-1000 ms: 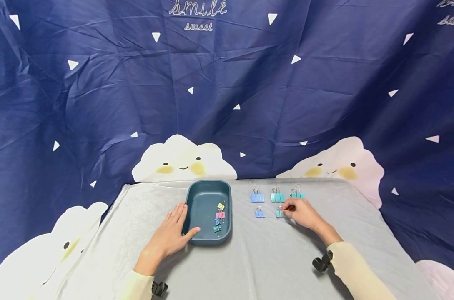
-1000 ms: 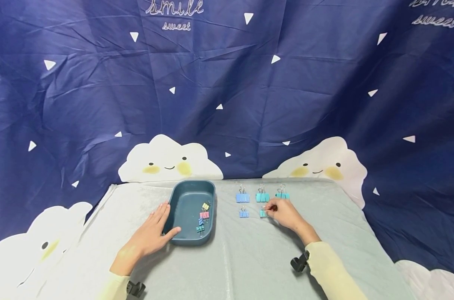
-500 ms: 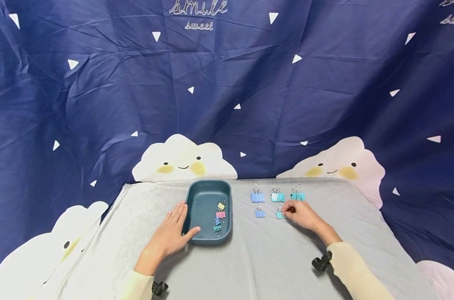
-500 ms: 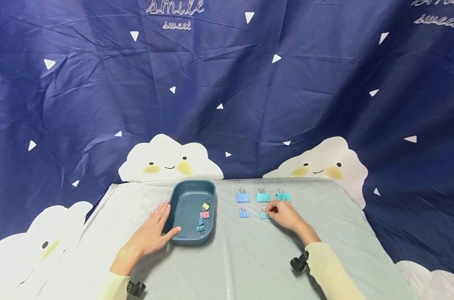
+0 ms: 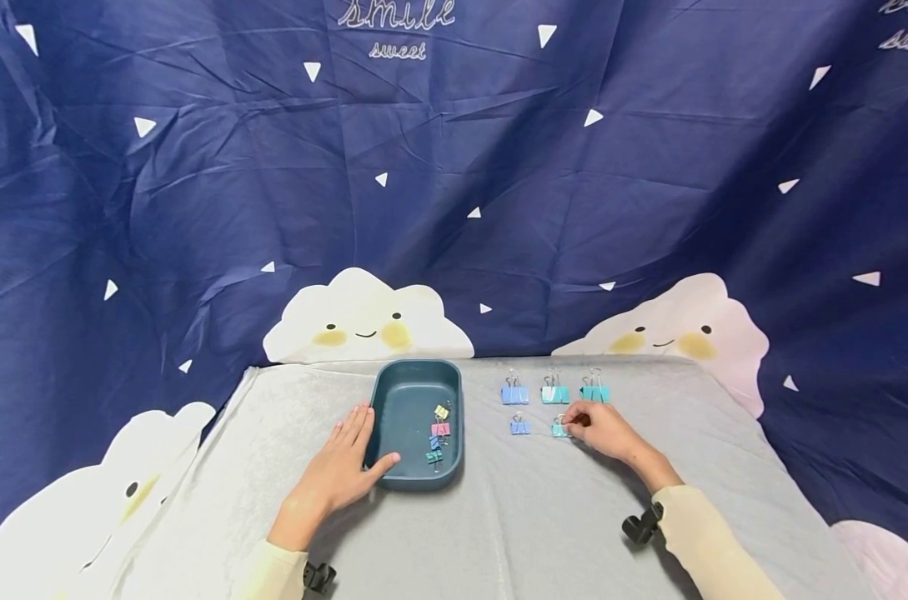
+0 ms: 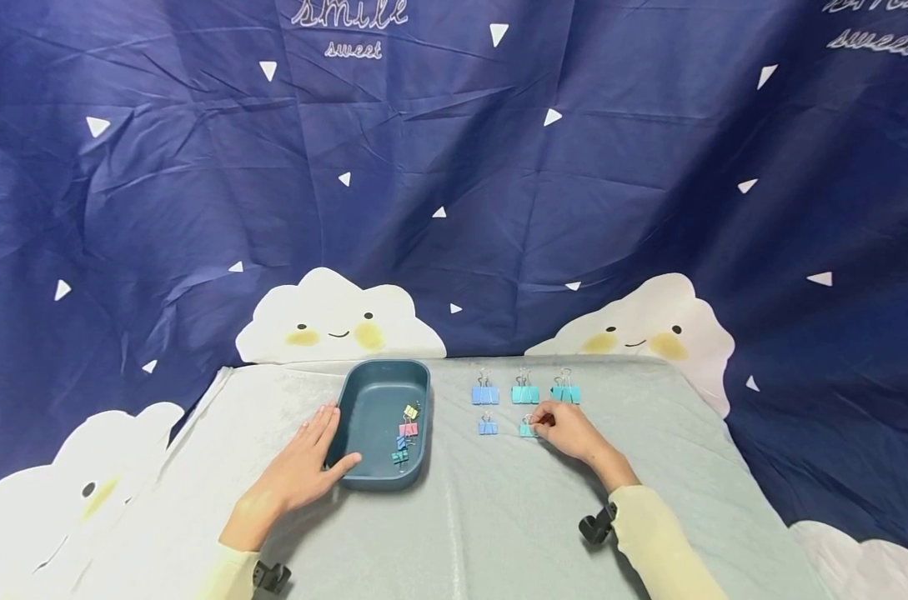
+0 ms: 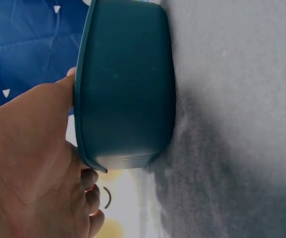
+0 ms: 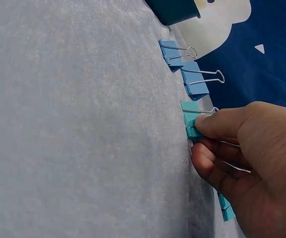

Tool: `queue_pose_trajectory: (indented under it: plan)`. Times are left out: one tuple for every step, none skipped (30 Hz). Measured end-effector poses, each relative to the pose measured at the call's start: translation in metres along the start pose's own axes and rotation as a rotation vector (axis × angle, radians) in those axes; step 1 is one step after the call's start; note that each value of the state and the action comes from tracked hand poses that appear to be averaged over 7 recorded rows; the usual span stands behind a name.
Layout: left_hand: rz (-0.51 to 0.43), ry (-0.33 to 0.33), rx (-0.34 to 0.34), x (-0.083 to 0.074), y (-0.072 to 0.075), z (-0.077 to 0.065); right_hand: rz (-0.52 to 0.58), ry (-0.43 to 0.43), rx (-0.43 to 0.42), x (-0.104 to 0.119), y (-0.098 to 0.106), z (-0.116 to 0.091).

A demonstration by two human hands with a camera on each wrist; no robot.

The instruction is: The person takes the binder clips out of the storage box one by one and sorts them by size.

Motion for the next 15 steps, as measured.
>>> queue_pose_trajectory:
  plan:
    - [0.000, 0.001, 0.001, 0.0002, 0.0000, -0.0001, 0.001, -0.010, 0.000, -0.0007, -0.0003, 0.0000]
    - [0.000, 0.001, -0.001, 0.0003, 0.0002, -0.0002, 0.002, -0.009, 0.000, -0.0005, -0.0004, 0.0000]
    - [-0.001, 0.002, -0.001, 0.0003, 0.0001, -0.0002, 0.002, -0.009, 0.000, -0.0004, -0.0004, -0.0001]
    - [-0.001, 0.002, -0.003, 0.0005, 0.0003, -0.0004, 0.002, -0.010, -0.001, -0.0004, -0.0004, 0.0000]
    - [0.000, 0.002, -0.005, 0.0005, 0.0006, -0.0005, 0.002, -0.010, -0.001, -0.0006, -0.0006, 0.0000]
    - [-0.002, 0.001, -0.012, 0.0003, 0.0012, -0.0007, 0.001, -0.012, -0.002, -0.0009, -0.0007, 0.0000]
    - [-0.001, 0.001, -0.012, 0.0005, 0.0011, -0.0006, 0.002, -0.013, -0.002, -0.0009, -0.0007, -0.0002]
    - [0.000, 0.001, -0.012, 0.0005, 0.0012, -0.0006, 0.002, -0.015, -0.004, -0.0010, -0.0004, -0.0003]
    - [0.000, 0.002, -0.010, 0.0005, 0.0010, -0.0005, 0.005, -0.019, -0.004, -0.0010, -0.0002, -0.0006]
    - [-0.001, 0.001, -0.008, 0.0004, 0.0008, -0.0004, 0.007, -0.020, -0.006, -0.0010, 0.0001, -0.0009]
    - [-0.002, 0.000, -0.009, 0.0002, 0.0009, -0.0003, 0.010, -0.019, -0.010, -0.0007, 0.0007, -0.0012]
    - [-0.003, 0.000, -0.007, 0.0003, 0.0008, -0.0003, 0.012, -0.017, -0.013, -0.0003, 0.0013, -0.0015]
    - [-0.002, 0.002, -0.003, 0.0003, 0.0007, -0.0002, 0.015, -0.015, -0.017, 0.0000, 0.0020, -0.0017]
    - [-0.007, -0.001, -0.009, -0.0002, 0.0012, -0.0001, 0.017, -0.014, -0.021, 0.0002, 0.0025, -0.0017]
    - [-0.008, -0.001, -0.012, -0.0001, 0.0014, -0.0003, 0.019, -0.013, -0.026, 0.0003, 0.0031, -0.0018]
Point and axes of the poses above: each hand's wrist, its own z-axis towards the middle knuckle, its own y-axis out of the back of the hand, x = y × z, the point moved 10 cm from there along z, towards the middle knuckle, and after that the axes turned 11 degrees about -x, right-handed, at the moved point
